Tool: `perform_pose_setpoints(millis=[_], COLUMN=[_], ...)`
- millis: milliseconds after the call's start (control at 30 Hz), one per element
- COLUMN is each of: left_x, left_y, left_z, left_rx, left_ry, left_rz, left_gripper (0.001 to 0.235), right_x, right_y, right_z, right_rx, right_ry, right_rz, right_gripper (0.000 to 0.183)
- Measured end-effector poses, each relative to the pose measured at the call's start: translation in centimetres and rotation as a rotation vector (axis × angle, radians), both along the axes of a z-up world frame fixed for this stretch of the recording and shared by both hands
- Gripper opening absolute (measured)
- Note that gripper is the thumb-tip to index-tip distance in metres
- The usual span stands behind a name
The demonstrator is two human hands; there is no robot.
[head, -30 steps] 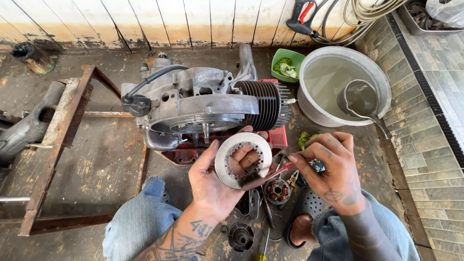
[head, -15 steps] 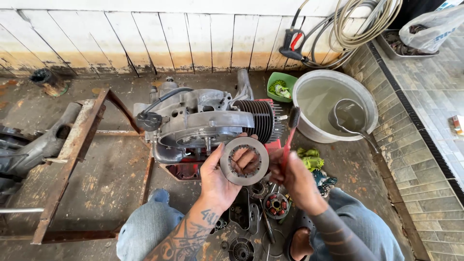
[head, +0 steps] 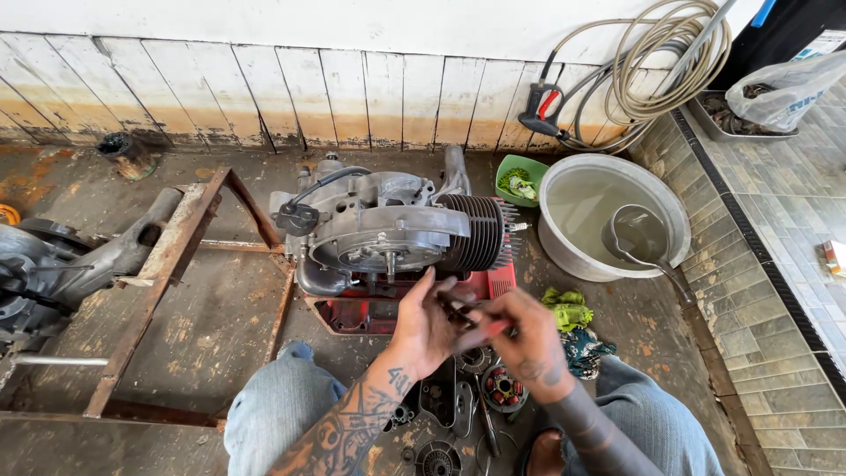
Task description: Cleaning and assembling motorcycle engine clutch components
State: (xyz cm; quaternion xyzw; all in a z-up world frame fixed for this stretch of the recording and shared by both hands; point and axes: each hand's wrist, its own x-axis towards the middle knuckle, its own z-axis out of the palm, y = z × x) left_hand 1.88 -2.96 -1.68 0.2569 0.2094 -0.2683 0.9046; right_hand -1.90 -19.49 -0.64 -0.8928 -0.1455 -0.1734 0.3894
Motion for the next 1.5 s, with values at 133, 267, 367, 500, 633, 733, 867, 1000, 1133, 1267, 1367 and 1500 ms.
perform_pose_setpoints(millis=[133, 267, 367, 500, 633, 733, 867, 1000, 1133, 1267, 1367, 1500], left_x=[0.9, 0.6, 0.7, 1.4, 0.7, 0.5, 0.3, -0.3, -1.4, -1.8, -2.2, -2.6], left_y=[-0.1, 0.5, 1.0, 1.5, 2.2, 2.5, 2.4, 2.4, 3.0, 3.9, 4.4, 4.9], left_z=[-5.1, -1.8, -1.6, -3.0, -0.2, 0.0, 0.3, 0.9, 1.2, 1.6, 0.8, 0.5], left_rx=[-0.248, -0.161, -0.329, -0.501, -0.468, -0.519, -0.560, -0.562, -0.572, -0.510, -0.474, -0.534], left_ry=[-0.041, -0.111, -0.281, -0.362, -0.240, -0.335, -0.362, -0.343, -0.369, -0.287, -0.217, -0.378], left_rz=[0.097, 0.169, 0.128, 0.237, 0.273, 0.236, 0.222, 0.183, 0.199, 0.205, 0.193, 0.211], left_gripper=[0.040, 0.058, 0.081, 0.059, 0.070, 0.064, 0.068, 0.061, 0.060, 0.066, 0.065, 0.063], right_x=[-1.4, -1.3, -0.8, -1.2, -1.5, -1.0, -0.6, -1.7, -0.2, -1.3, -1.2, -0.1], right_y=[1.4, 0.8, -0.5, -0.7, -0.8, -1.9, -2.5, -1.1, -3.7, -1.4, -0.8, -2.2], right_z=[0.8, 1.9, 2.6, 4.2, 3.4, 2.8, 2.8, 3.1, 2.1, 3.1, 3.2, 3.7], right_rx=[-0.031, -0.006, 0.045, -0.109, -0.289, -0.364, -0.379, -0.349, -0.379, -0.361, -0.351, -0.347], right_ry=[0.030, 0.064, 0.091, 0.161, 0.059, 0.062, 0.035, 0.007, -0.046, -0.043, -0.054, -0.009], right_rz=[0.112, 0.227, 0.109, -0.024, 0.074, 0.041, -0.078, 0.055, -0.042, 0.051, 0.135, -0.047], right_gripper=[0.022, 0.023, 0.024, 0.025, 0.021, 0.028, 0.031, 0.023, 0.023, 0.021, 0.022, 0.021])
